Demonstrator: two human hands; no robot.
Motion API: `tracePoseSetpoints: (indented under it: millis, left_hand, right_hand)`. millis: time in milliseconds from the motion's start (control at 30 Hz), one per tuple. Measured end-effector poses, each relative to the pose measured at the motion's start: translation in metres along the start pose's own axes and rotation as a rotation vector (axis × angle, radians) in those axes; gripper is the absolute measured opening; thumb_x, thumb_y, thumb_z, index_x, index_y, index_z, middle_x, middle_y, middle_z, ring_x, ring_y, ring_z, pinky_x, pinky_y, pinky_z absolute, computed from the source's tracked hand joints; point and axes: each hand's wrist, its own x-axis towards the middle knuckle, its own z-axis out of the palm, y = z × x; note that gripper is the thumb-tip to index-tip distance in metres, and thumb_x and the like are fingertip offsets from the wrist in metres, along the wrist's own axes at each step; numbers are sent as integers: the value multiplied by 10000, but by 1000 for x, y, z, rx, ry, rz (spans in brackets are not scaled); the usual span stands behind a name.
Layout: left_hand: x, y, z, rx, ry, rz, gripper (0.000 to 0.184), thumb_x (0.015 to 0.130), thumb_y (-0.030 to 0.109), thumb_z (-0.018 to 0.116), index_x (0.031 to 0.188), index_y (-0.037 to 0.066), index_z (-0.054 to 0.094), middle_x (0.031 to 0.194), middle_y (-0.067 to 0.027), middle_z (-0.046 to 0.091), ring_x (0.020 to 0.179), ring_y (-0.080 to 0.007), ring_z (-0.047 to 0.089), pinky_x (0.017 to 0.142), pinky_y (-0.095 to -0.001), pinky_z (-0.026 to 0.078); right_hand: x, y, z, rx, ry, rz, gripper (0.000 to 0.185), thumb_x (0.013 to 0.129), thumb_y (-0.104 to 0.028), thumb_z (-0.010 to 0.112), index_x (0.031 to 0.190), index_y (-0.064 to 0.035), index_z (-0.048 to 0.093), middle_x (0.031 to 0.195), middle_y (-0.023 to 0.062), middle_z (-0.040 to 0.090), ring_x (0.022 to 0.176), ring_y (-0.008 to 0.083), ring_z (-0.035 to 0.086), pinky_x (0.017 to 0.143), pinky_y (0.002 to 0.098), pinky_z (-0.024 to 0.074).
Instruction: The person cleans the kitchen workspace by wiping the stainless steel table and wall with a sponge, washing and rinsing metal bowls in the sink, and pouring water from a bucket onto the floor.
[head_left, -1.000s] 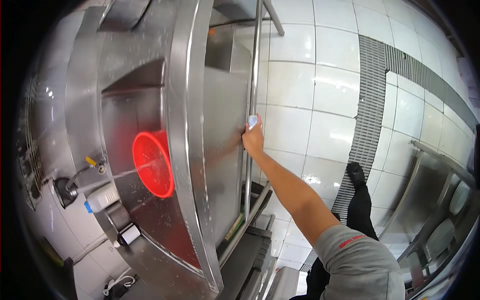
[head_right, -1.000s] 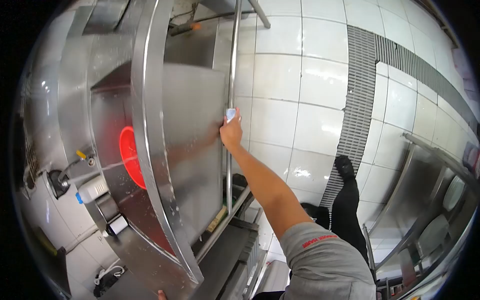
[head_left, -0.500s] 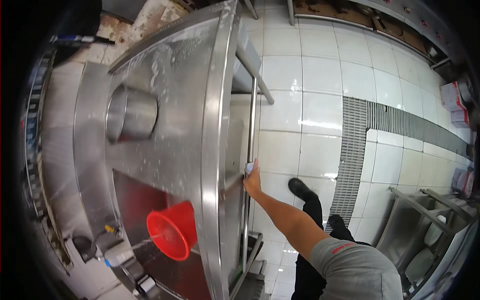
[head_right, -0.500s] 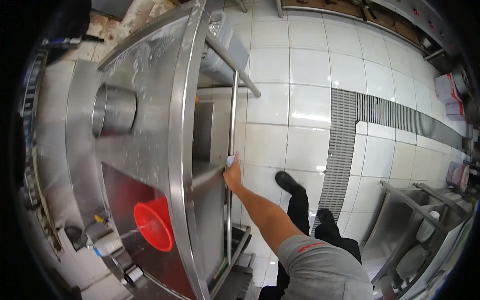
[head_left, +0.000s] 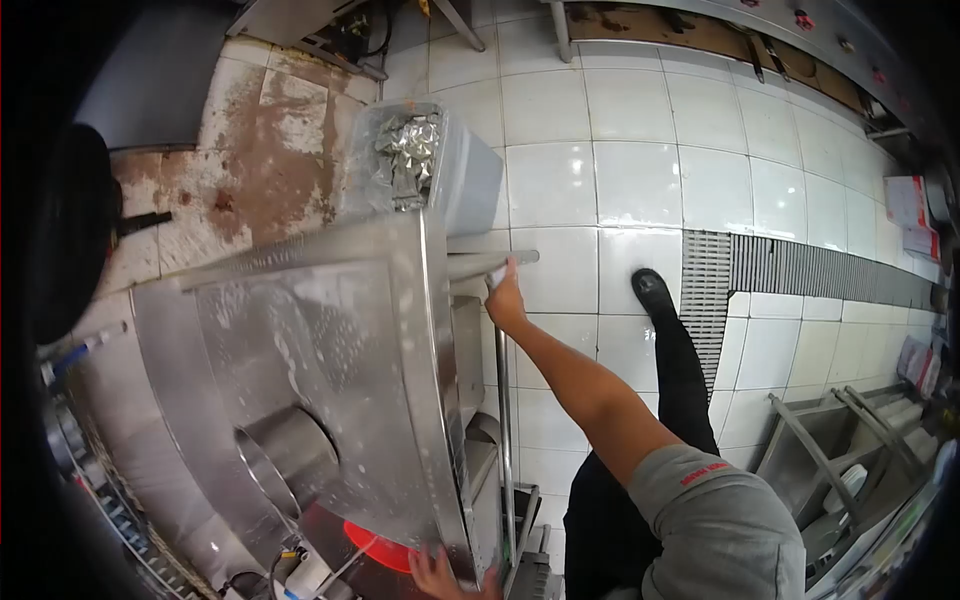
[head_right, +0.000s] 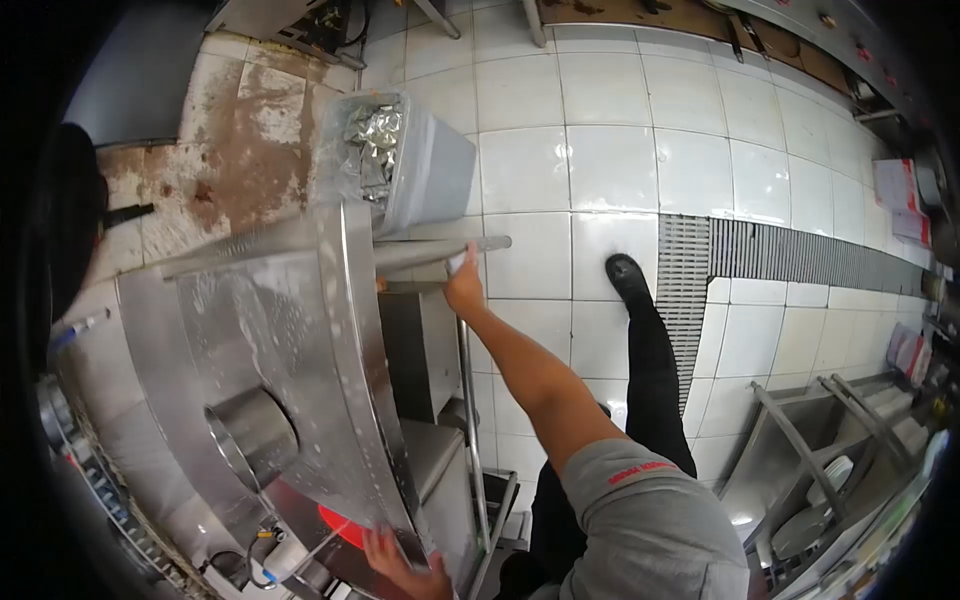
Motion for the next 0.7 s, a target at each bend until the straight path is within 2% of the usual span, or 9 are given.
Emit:
tracePoseSetpoints:
  millis: [100,167,233,367,433,467,533,633,700]
  left_hand:
    - [71,34,18,-189,-51,-244,687,728,250,773,1229,-52,412,1174,-215,453,1082,-386,458,896,-467,402]
    - [101,35,26,-181,-113,-333,674,704,184,770,1214,-66,406,1141,-247,450,1046,-405,462,870,-467,390]
    - [121,43,38,-195,-176,-447,665,680,117,767,1199,-80,400,1107,-279,447,1010,-424,466,844,-467,378]
    - [144,54,25,-131,-224,-495,617,697,63,751,1170,-75,379,1075,-222,429,1030,-381,463,885,-450,405]
    - [137,47,29,-165,-197,-496,752,678,76,768,1264,-97,330,1168,-247,430,1101,-391,449,953,-469,391]
    - [119,39,38,-251,-158,-629,799,675,81,763,1302,-104,303,1222,-264,411,1136,-401,435,973,-476,381]
    - [110,38,39,-291,-67,-772,832,669,86,743,1340,-103,289,1274,-285,397,1164,-423,428,981,-492,377]
    - [97,47,32,-194,-17,-813,808,662,87,716,1339,-88,313,1269,-294,406,1147,-447,439,959,-511,387]
    - [29,11,17,-466,-187,-1487,579,922,442,508,1259,-28,531,988,-187,599,822,-261,578,779,-377,513]
  right_hand:
    - [-4,-17,-49,113,-175,96,690,840,-94,605,1426,11,257,1346,279,429,1226,414,442,1005,419,380]
    - [-18,-74,-89,332,-86,87,620,863,-137,626,1388,24,338,1321,262,466,1211,404,460,989,412,397]
    - [-25,-130,-99,216,-77,-326,632,836,-121,643,1390,-7,360,1316,201,492,1178,379,489,990,429,386]
    - [2,-227,-109,311,-555,-722,466,746,-104,648,1208,-129,594,1271,88,546,1148,305,520,981,449,371]
    - [16,-195,-91,298,-578,-686,370,753,-121,634,1122,-135,630,1248,73,560,1160,293,510,973,453,374]
    - [23,-167,-78,268,-606,-675,281,759,-138,621,1036,-141,667,1226,57,574,1173,281,501,965,458,378]
    - [50,-86,-56,176,-412,-562,183,789,-213,620,955,-163,680,1185,22,594,1215,276,473,968,467,375]
    - [97,38,-18,-298,-302,-347,210,815,-328,653,992,-220,678,1209,18,582,1260,308,441,965,476,393]
    - [138,94,-8,-52,-314,71,225,845,-348,626,1001,-201,695,1267,39,558,1255,346,423,1047,457,341]
